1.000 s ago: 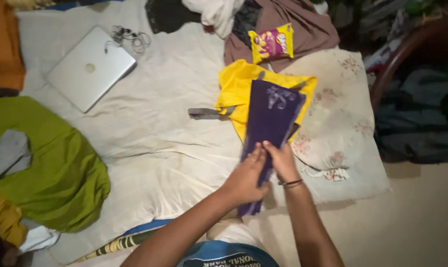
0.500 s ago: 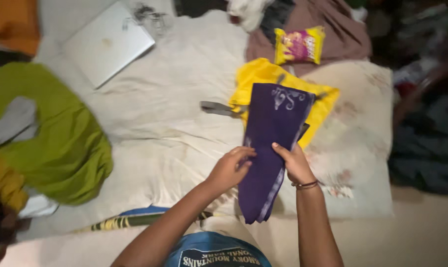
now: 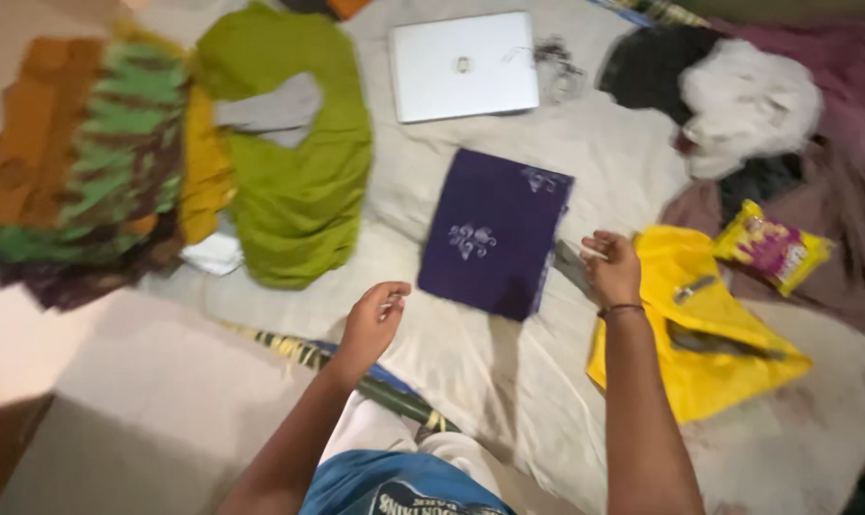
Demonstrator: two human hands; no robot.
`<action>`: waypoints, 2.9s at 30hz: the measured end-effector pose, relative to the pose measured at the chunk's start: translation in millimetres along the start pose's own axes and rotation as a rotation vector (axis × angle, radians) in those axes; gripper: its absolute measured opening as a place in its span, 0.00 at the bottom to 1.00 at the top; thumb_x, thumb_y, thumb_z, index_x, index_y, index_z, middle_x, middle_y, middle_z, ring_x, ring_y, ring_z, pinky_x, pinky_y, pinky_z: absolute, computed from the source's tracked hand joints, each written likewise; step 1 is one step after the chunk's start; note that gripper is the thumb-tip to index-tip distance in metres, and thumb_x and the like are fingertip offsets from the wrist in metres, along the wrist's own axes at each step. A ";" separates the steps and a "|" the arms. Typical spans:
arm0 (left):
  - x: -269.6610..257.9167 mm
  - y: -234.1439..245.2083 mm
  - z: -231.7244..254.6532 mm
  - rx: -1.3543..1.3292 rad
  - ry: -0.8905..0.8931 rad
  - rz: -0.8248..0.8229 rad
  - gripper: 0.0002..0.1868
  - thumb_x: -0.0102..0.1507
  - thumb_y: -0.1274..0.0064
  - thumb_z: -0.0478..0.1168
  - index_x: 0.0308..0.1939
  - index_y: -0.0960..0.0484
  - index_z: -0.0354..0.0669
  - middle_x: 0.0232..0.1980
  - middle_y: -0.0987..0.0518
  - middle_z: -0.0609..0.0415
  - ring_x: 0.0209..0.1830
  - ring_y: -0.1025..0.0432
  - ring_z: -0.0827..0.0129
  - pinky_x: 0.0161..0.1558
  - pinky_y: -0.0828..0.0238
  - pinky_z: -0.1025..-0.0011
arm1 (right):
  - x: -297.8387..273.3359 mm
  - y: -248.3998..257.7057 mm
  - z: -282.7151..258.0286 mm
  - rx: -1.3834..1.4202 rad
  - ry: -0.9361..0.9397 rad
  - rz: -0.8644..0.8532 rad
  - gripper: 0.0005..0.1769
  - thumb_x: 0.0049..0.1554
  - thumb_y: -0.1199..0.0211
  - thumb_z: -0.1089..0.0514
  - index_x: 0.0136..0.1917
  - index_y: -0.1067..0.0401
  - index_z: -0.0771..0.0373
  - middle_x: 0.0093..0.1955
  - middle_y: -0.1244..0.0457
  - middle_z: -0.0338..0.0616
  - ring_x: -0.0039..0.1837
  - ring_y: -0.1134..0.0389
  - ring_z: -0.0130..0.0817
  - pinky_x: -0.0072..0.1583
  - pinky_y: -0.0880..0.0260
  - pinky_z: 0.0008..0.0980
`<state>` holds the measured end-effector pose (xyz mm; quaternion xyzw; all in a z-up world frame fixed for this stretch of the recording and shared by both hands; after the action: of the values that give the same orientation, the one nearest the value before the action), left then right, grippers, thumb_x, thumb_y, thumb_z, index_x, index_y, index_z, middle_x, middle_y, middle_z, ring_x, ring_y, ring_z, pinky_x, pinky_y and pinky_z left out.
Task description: The person packs various fabrics and clothes into a yellow bag and a larger grey duffel bag by hand, folding the items and placing them inside before closing the duffel bag.
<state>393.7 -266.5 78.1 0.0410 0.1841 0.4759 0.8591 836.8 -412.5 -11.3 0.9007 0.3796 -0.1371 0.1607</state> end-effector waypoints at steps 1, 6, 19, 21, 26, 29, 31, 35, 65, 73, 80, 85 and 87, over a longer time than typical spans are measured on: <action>4.1 12.0 -10.8 -0.040 -0.018 0.026 0.12 0.67 0.48 0.33 0.55 0.19 0.42 0.53 0.17 0.53 0.50 0.21 0.68 0.52 0.24 0.71 | -1.9 -22.3 7.2 -0.049 -0.020 -0.065 0.23 0.57 0.44 0.73 0.66 0.33 0.67 0.60 0.31 0.48 0.53 0.29 0.35 0.50 0.29 0.30; 29.3 104.6 -86.4 0.008 -0.049 0.247 0.13 0.64 0.48 0.33 0.53 0.18 0.42 0.51 0.16 0.51 0.51 0.20 0.63 0.51 0.25 0.69 | -38.2 -157.8 33.8 -0.109 -0.109 -0.385 0.21 0.59 0.42 0.72 0.65 0.32 0.67 0.58 0.31 0.48 0.54 0.29 0.33 0.52 0.27 0.29; 93.6 418.3 -88.6 1.054 0.125 0.615 0.32 0.61 0.42 0.54 0.65 0.26 0.43 0.69 0.31 0.43 0.70 0.41 0.46 0.64 0.45 0.40 | -79.3 -382.5 -9.2 -0.219 -0.203 -0.660 0.18 0.59 0.39 0.69 0.62 0.30 0.69 0.58 0.31 0.48 0.58 0.30 0.34 0.59 0.28 0.33; 102.7 457.5 -83.5 1.018 0.208 0.651 0.38 0.61 0.43 0.59 0.68 0.31 0.40 0.72 0.37 0.39 0.73 0.47 0.43 0.66 0.52 0.37 | -81.6 -395.4 -14.4 -0.178 -0.191 -0.678 0.18 0.58 0.38 0.69 0.62 0.31 0.70 0.57 0.32 0.49 0.58 0.30 0.34 0.60 0.28 0.33; 111.8 569.7 -144.0 0.776 0.527 0.865 0.40 0.70 0.52 0.60 0.77 0.42 0.38 0.81 0.47 0.36 0.82 0.56 0.42 0.75 0.64 0.38 | -75.3 -380.6 8.6 -0.366 -0.253 -0.654 0.17 0.59 0.38 0.67 0.62 0.29 0.68 0.56 0.29 0.50 0.56 0.29 0.36 0.57 0.28 0.34; 121.2 613.9 -166.6 0.996 0.443 0.724 0.41 0.68 0.50 0.51 0.79 0.46 0.35 0.81 0.46 0.34 0.83 0.56 0.42 0.77 0.66 0.38 | -70.1 -366.9 23.8 -0.329 -0.248 -0.619 0.17 0.58 0.38 0.67 0.62 0.29 0.69 0.56 0.30 0.50 0.56 0.29 0.36 0.57 0.28 0.34; 122.7 638.2 -186.7 0.892 0.497 0.677 0.42 0.66 0.50 0.49 0.78 0.46 0.32 0.80 0.43 0.33 0.81 0.54 0.39 0.74 0.64 0.36 | -72.7 -351.5 37.1 -0.291 -0.297 -0.561 0.17 0.58 0.39 0.67 0.61 0.30 0.69 0.56 0.30 0.50 0.56 0.29 0.36 0.58 0.28 0.34; 125.4 658.7 -223.2 0.640 0.800 0.545 0.41 0.66 0.48 0.57 0.76 0.43 0.40 0.75 0.36 0.36 0.80 0.50 0.40 0.75 0.60 0.38 | -72.1 -346.3 57.3 -0.228 -0.412 -0.495 0.16 0.58 0.40 0.67 0.61 0.30 0.70 0.56 0.30 0.50 0.55 0.28 0.36 0.58 0.27 0.34; 112.8 586.0 -188.8 -0.408 0.676 0.400 0.23 0.55 0.36 0.40 0.53 0.21 0.41 0.43 0.18 0.58 0.32 0.23 0.76 0.35 0.27 0.77 | -106.2 -397.0 -14.9 -0.204 -0.352 -0.542 0.19 0.57 0.36 0.62 0.62 0.28 0.64 0.56 0.29 0.43 0.56 0.28 0.34 0.55 0.30 0.33; 130.9 447.0 16.9 -0.516 0.071 0.319 0.30 0.53 0.41 0.31 0.61 0.25 0.39 0.54 0.19 0.51 0.51 0.23 0.68 0.49 0.24 0.72 | -114.3 -340.5 -20.2 0.019 -0.316 -0.488 0.17 0.59 0.37 0.58 0.61 0.28 0.66 0.57 0.30 0.47 0.56 0.29 0.35 0.61 0.27 0.37; 72.0 278.4 119.8 -0.810 0.137 -0.111 0.33 0.53 0.42 0.32 0.63 0.26 0.27 0.49 0.20 0.40 0.45 0.24 0.51 0.47 0.26 0.53 | -155.1 -273.6 4.8 0.487 -0.592 -0.423 0.34 0.61 0.48 0.33 0.64 0.31 0.64 0.61 0.33 0.49 0.60 0.29 0.41 0.61 0.28 0.46; 37.4 152.4 111.1 -0.860 0.224 -0.408 0.44 0.48 0.40 0.32 0.69 0.34 0.32 0.56 0.18 0.44 0.52 0.20 0.58 0.53 0.21 0.65 | -161.2 -231.1 -47.8 0.954 -0.422 -0.352 0.39 0.59 0.53 0.28 0.69 0.35 0.59 0.65 0.35 0.48 0.62 0.30 0.43 0.61 0.28 0.50; 34.1 98.3 93.3 -0.657 0.220 -0.502 0.44 0.49 0.39 0.31 0.71 0.35 0.35 0.56 0.19 0.47 0.52 0.22 0.63 0.52 0.22 0.67 | -154.0 -182.1 -55.2 1.103 -0.229 -0.306 0.39 0.60 0.52 0.29 0.71 0.36 0.60 0.67 0.36 0.49 0.63 0.31 0.43 0.61 0.28 0.49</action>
<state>364.2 -174.8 179.4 -0.3318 0.1173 0.2869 0.8910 607.3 -369.0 62.1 0.7655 0.3582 -0.4327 -0.3139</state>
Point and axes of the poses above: each hand's wrist, its own x-axis towards the middle knuckle, its own y-axis out of the back of the hand, z = x × y, the point moved 10 cm from there along x, towards the middle knuckle
